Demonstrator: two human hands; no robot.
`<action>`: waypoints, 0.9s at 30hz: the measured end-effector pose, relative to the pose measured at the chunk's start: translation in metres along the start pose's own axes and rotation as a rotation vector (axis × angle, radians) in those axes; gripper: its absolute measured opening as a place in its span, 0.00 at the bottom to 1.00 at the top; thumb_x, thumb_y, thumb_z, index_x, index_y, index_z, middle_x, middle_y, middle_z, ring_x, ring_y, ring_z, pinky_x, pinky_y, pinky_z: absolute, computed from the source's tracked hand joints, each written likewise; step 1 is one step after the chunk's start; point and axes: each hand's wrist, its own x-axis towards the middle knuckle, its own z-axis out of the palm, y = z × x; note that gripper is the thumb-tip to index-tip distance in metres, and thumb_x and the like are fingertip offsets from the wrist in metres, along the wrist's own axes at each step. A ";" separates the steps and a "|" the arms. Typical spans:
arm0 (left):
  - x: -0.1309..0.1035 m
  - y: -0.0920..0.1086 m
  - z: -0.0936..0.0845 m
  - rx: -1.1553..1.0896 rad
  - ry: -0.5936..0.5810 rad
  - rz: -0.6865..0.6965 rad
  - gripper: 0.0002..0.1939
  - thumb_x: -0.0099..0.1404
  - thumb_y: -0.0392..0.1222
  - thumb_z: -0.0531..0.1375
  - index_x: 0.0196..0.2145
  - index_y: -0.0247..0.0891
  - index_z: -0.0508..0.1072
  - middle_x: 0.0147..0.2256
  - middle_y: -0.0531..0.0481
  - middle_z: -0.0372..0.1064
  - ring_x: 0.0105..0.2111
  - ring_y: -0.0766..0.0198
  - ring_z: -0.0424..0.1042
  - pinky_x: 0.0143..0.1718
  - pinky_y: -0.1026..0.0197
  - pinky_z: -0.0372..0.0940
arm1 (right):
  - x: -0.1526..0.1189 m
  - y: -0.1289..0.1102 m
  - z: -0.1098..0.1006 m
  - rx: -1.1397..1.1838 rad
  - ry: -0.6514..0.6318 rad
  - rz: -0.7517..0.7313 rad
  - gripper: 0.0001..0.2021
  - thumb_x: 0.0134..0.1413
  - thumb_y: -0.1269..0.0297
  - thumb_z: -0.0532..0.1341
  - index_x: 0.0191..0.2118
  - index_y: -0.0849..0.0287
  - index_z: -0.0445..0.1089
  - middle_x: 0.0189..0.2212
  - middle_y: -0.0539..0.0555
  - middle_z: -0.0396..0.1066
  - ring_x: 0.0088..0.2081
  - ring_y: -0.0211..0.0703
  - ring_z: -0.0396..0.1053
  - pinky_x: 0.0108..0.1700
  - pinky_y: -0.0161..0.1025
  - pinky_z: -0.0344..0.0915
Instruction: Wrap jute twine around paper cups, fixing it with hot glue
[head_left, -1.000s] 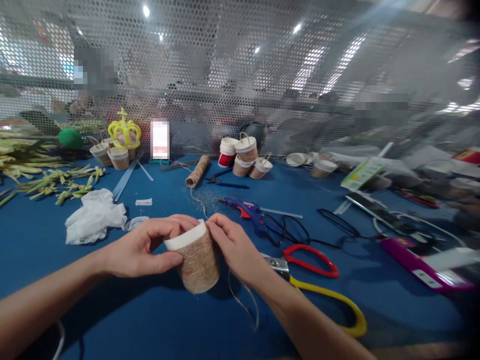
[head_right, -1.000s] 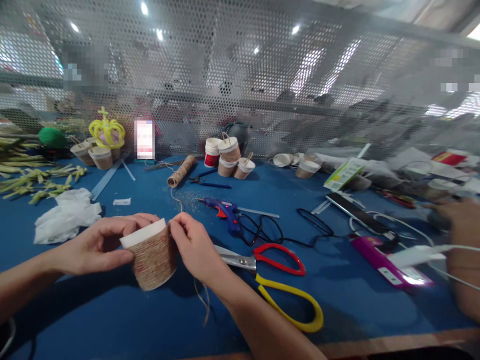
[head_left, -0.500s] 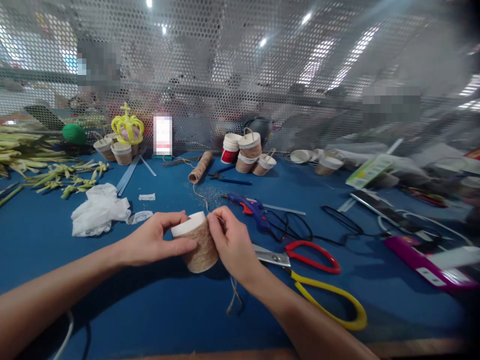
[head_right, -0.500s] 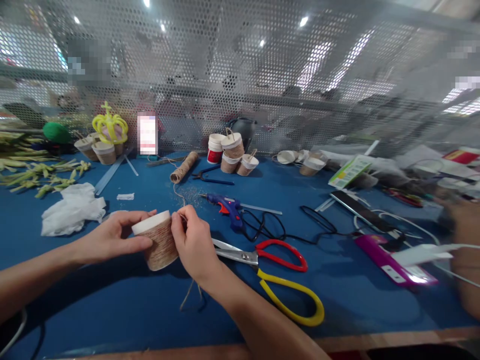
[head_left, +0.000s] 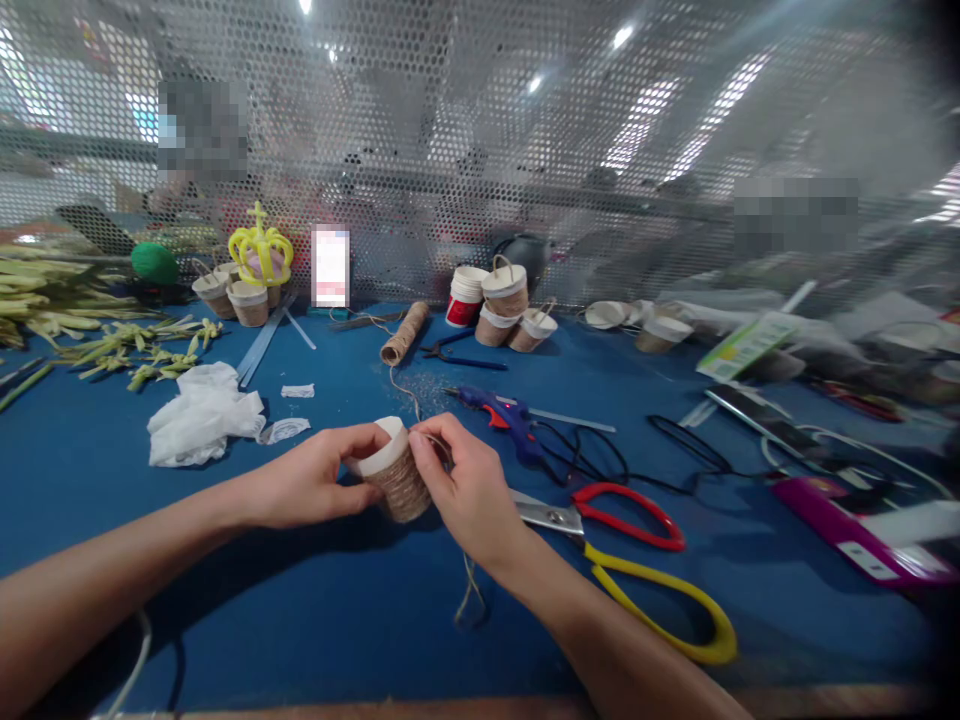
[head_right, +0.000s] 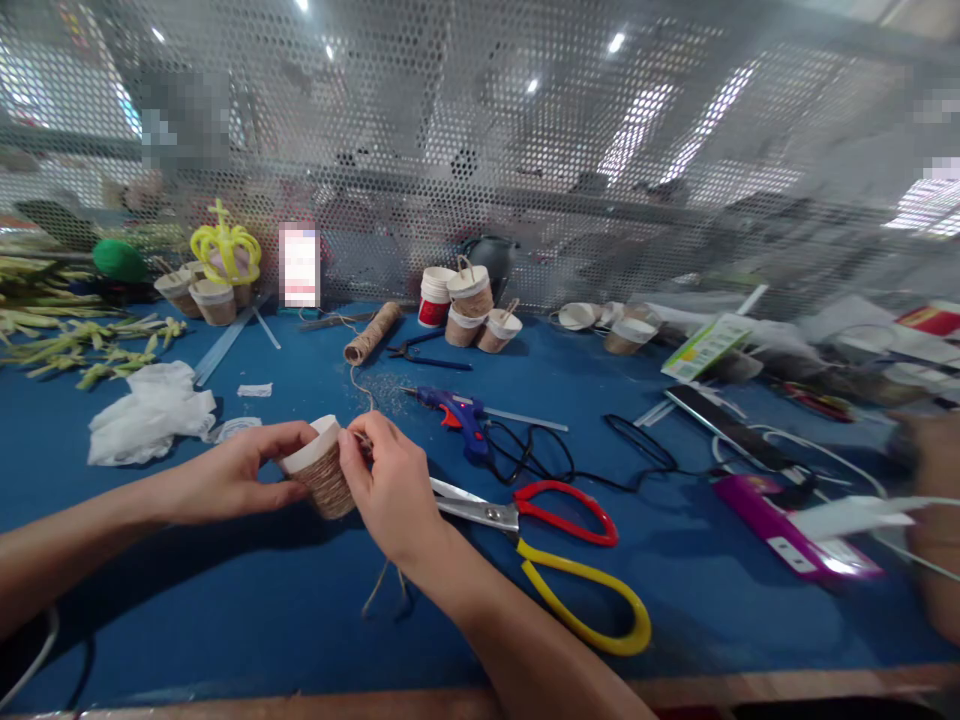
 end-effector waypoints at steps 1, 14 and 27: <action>0.000 -0.002 0.000 -0.007 0.002 0.008 0.10 0.54 0.30 0.55 0.36 0.33 0.65 0.34 0.50 0.68 0.34 0.66 0.66 0.37 0.64 0.62 | 0.000 0.000 -0.001 0.000 0.000 0.007 0.07 0.56 0.64 0.50 0.30 0.58 0.61 0.26 0.51 0.65 0.29 0.39 0.63 0.33 0.35 0.58; 0.003 -0.015 -0.004 -0.046 0.008 0.030 0.10 0.56 0.35 0.56 0.38 0.33 0.65 0.34 0.50 0.66 0.34 0.64 0.64 0.39 0.62 0.60 | 0.005 0.005 -0.002 0.102 -0.072 0.163 0.08 0.55 0.63 0.50 0.30 0.59 0.62 0.25 0.51 0.64 0.28 0.38 0.62 0.30 0.35 0.59; 0.002 -0.018 0.002 -0.082 0.040 0.019 0.10 0.55 0.32 0.56 0.36 0.33 0.64 0.33 0.51 0.64 0.34 0.66 0.63 0.38 0.63 0.60 | 0.005 0.008 0.007 0.262 -0.074 0.259 0.07 0.55 0.61 0.50 0.33 0.59 0.57 0.25 0.49 0.61 0.26 0.36 0.61 0.29 0.35 0.58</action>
